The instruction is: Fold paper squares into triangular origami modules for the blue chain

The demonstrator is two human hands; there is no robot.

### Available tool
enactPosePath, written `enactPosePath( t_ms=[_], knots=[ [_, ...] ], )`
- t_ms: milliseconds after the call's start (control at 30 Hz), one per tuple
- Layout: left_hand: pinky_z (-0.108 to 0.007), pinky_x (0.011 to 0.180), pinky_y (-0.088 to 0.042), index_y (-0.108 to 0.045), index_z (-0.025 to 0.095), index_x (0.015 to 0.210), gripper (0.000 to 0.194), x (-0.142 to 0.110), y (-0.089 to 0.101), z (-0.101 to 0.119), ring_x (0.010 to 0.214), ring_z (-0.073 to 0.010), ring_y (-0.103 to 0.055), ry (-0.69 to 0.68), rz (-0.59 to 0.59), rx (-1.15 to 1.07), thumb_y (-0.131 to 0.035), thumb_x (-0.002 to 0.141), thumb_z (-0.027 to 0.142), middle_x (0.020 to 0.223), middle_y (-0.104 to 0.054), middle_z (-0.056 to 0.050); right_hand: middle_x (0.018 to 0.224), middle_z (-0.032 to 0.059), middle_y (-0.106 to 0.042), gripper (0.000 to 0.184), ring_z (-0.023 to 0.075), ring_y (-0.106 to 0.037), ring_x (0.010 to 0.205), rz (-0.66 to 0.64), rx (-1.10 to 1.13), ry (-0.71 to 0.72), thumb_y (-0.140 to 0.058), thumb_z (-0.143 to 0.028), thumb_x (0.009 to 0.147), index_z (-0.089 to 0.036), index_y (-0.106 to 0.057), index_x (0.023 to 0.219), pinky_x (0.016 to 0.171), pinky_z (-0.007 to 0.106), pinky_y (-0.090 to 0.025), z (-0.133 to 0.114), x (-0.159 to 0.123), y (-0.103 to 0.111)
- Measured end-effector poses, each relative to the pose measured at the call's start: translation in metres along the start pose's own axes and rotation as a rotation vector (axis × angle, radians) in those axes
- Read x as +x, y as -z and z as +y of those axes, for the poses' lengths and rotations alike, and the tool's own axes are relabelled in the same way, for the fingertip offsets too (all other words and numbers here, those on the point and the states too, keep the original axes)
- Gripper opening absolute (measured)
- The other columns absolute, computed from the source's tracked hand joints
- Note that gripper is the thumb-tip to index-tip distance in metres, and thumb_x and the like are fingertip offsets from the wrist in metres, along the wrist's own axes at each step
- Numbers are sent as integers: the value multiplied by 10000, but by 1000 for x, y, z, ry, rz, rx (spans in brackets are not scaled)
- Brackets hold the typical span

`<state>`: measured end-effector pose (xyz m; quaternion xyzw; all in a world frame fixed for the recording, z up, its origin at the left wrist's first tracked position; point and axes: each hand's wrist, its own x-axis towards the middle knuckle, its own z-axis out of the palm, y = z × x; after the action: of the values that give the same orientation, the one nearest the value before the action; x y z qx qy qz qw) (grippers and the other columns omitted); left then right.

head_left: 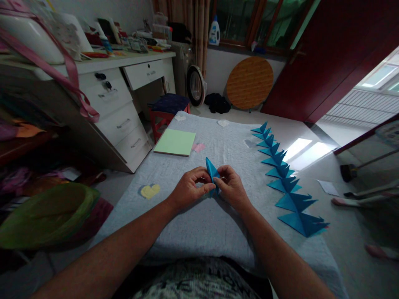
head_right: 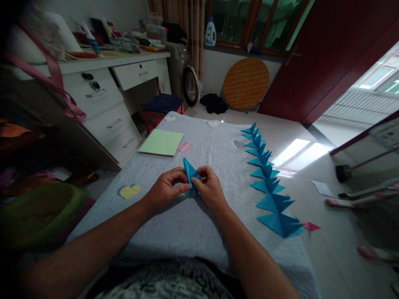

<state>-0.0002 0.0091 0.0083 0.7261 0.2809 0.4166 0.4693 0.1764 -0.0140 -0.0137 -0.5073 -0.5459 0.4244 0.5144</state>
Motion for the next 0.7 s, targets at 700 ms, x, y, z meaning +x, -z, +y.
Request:
enactPosePath(
  t_ms=[700],
  knots=[
    [-311, 813, -549, -635, 171, 1020, 174, -1, -5, 3, 853, -168, -672, 89, 28, 5, -633, 856, 228, 920, -689, -33, 643, -43, -495, 153, 123, -458, 580, 58, -151, 108, -604, -304, 832, -227, -507, 742, 561, 260, -374, -11, -7, -2]
  ],
)
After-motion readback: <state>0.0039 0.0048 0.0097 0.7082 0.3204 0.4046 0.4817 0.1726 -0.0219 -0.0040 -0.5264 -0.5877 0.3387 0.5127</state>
